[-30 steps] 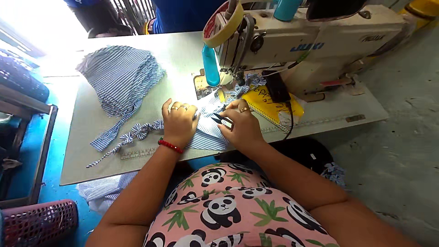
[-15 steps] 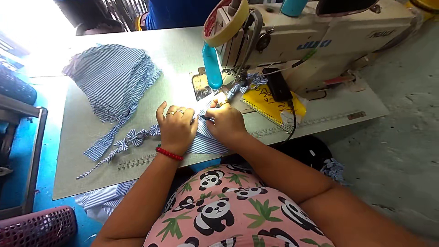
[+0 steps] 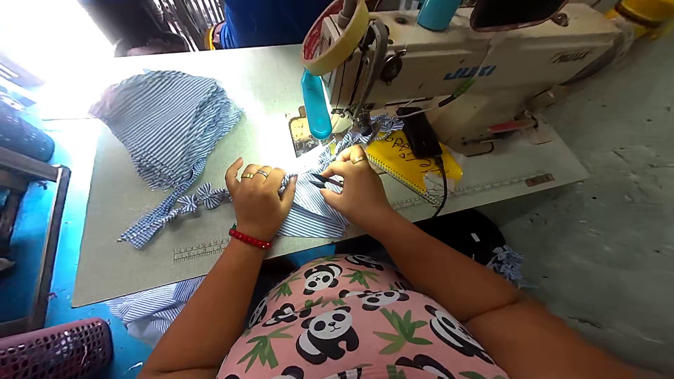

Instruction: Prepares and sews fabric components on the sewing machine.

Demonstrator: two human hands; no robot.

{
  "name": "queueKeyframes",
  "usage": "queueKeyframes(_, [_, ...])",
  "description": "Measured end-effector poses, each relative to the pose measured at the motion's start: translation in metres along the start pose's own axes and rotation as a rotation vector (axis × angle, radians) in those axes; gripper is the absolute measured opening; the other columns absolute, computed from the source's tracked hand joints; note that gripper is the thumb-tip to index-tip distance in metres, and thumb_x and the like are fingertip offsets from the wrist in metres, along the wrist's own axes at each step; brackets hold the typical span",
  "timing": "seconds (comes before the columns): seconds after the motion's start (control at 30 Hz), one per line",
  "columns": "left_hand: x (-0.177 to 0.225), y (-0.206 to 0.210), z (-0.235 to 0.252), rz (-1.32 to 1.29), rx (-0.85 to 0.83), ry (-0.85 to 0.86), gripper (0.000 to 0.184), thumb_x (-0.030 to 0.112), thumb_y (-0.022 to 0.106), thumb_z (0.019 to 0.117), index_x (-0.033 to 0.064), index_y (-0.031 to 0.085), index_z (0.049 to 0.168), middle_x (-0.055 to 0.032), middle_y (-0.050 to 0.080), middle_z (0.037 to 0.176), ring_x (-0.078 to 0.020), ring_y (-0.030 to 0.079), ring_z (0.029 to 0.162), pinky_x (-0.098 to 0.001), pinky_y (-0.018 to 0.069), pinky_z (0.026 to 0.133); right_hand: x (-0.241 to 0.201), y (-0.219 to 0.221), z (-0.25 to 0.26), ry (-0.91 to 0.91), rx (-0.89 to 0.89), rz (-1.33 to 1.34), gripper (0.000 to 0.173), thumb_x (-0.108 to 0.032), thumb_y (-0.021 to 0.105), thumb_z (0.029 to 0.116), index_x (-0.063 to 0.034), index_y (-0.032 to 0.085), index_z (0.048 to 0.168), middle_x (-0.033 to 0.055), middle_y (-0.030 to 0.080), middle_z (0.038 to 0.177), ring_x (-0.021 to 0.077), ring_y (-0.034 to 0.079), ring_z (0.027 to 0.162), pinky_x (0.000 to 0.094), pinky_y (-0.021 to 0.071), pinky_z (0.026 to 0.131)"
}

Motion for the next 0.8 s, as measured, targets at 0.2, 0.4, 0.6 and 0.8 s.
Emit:
queueKeyframes(0.2, [0.000,0.000,-0.002,0.030,0.007,0.025,0.035,0.034,0.055,0.0994,0.0061,0.073,0.087,-0.0114,0.070,0.084,-0.0336,0.067,0.095,-0.0625,0.0289,0.112,-0.005,0.018,0.020,0.072,-0.024,0.012,0.020,-0.009,0.081,0.0800,-0.0095,0.077,0.099,0.0188,0.056,0.126,0.0298,0.066,0.098,0.0472,0.0580,0.074])
queueKeyframes(0.4, [-0.003,-0.001,-0.001,0.026,0.035,0.007,0.035,0.033,0.054,0.0998,0.0060,0.072,0.086,-0.0116,0.070,0.083,-0.0329,0.068,0.094,-0.0616,0.0292,0.111,0.006,0.007,0.009,0.017,-0.020,-0.001,0.011,-0.007,0.079,0.0829,-0.0096,0.077,0.094,0.0169,0.058,0.117,0.0288,0.064,0.093,0.0469,0.0563,0.068])
queueKeyframes(0.6, [-0.025,-0.015,0.010,0.027,0.062,-0.104,0.037,0.032,0.056,0.1026,-0.0004,0.072,0.096,-0.0197,0.072,0.089,-0.0387,0.068,0.096,-0.0600,0.0338,0.111,0.047,-0.027,-0.019,0.097,0.010,-0.044,0.026,-0.013,0.083,0.0820,-0.0051,0.073,0.105,0.0211,0.057,0.124,0.0326,0.066,0.088,0.0508,0.0577,0.068])
queueKeyframes(0.8, [-0.082,-0.056,0.078,0.212,0.107,-0.275,0.054,0.043,0.048,0.1056,-0.0072,0.066,0.105,-0.0324,0.067,0.104,-0.0530,0.059,0.113,-0.0641,0.0354,0.104,0.101,-0.044,-0.045,0.208,0.056,-0.272,0.028,-0.016,0.079,0.0895,-0.0053,0.075,0.115,0.0228,0.060,0.125,0.0403,0.067,0.096,0.0603,0.0562,0.077])
Point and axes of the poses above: each hand's wrist, its own z-axis towards the middle knuckle, its own y-axis out of the palm, x = y × z, the point moved 3 cm from there along z, towards the middle knuckle
